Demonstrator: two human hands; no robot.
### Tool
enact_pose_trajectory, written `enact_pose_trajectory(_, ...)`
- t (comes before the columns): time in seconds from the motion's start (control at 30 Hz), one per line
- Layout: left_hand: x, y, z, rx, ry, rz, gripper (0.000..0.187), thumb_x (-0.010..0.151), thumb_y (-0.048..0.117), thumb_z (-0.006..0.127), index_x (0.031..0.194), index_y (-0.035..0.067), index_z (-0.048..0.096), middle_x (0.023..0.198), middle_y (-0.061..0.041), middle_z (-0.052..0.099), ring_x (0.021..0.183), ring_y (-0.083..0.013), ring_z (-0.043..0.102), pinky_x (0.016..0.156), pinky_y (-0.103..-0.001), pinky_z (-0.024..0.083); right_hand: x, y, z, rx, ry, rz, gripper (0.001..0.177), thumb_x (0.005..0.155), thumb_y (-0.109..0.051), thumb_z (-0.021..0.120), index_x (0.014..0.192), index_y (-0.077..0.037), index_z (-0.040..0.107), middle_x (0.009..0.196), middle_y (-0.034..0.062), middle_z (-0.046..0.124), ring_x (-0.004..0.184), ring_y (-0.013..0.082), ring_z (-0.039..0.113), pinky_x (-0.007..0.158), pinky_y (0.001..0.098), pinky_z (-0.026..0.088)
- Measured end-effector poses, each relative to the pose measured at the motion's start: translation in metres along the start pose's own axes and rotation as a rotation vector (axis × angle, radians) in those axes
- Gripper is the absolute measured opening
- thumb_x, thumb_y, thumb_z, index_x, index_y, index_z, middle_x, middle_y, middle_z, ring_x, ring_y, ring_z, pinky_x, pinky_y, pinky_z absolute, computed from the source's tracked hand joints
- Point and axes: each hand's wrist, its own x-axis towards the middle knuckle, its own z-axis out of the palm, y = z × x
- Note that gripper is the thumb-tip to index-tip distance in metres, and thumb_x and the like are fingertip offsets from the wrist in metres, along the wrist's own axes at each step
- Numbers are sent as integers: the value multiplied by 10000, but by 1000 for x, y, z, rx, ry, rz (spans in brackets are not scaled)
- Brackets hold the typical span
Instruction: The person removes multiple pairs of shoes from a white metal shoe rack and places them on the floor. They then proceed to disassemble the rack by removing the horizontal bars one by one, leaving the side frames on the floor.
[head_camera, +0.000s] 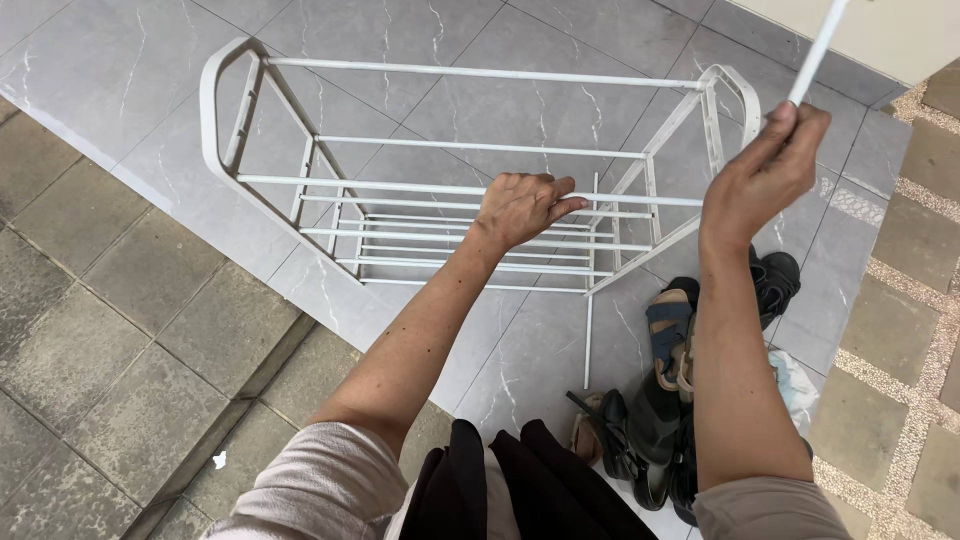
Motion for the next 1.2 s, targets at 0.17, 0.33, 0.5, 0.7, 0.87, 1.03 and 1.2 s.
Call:
enact_pose_trajectory(0.17, -7, 13, -2, 95, 295, 65, 449, 892, 580, 675, 930, 142, 769, 689, 6, 661, 667, -198, 591, 746, -443, 441, -98, 93, -90, -310, 186, 420, 262, 1206, -215, 371, 1158, -8, 524, 740, 69, 491, 618, 185, 452, 566, 389, 340)
enact_pose_trajectory(0.33, -5, 25, 10, 229, 454, 7, 521, 800, 651, 743, 718, 136, 730, 584, 5, 592, 631, -186, 523, 843, -509, 396, -259, 166, -114, -536, -98, 648, 238, 1162, -198, 412, 1171, 0, 543, 828, 174, 668, 712, 357, 674, 577, 467, 481)
enact_pose_trajectory(0.5, -3, 19, 19, 174, 327, -30, 633, 893, 680, 748, 623, 116, 653, 494, 6, 533, 465, -182, 421, 684, -417, 333, -395, 213, -108, -642, -552, 975, 265, 1162, -244, 444, 1129, -1, 545, 824, 211, 659, 670, 369, 640, 558, 495, 483)
enact_pose_trajectory(0.7, -1, 13, 27, 175, 326, 29, 709, 952, 740, 662, 589, 132, 632, 466, 22, 545, 411, -147, 415, 606, -410, 345, -470, 248, -96, -373, -697, 1192, 217, 1052, -217, 444, 1176, -55, 517, 1010, 149, 658, 671, 272, 637, 525, 450, 497)
enact_pose_trajectory(0.87, 0, 4, 40, 197, 309, 49, 700, 1017, 724, 619, 625, 144, 653, 469, 34, 546, 425, -130, 451, 618, -417, 372, -494, 284, -61, -358, -785, 1262, 228, 1091, -216, 446, 1243, -50, 484, 1006, 210, 660, 761, 333, 659, 639, 486, 495)
enact_pose_trajectory(1.03, -2, -1, 47, 239, 325, 76, 703, 1053, 713, 596, 633, 152, 657, 468, 37, 533, 426, -128, 446, 645, -416, 387, -516, 305, -41, -409, -842, 1199, 251, 1069, -183, 482, 1274, -41, 460, 1072, 260, 630, 914, 378, 645, 771, 503, 496)
enact_pose_trajectory(1.2, -2, -3, 50, 229, 337, 69, 636, 1011, 710, 666, 736, 139, 710, 505, 10, 542, 480, -163, 494, 666, -427, 395, -530, 314, -33, -291, -897, 1260, 338, 955, -17, 480, 1290, -4, 432, 1132, 292, 639, 1021, 404, 664, 845, 497, 517)
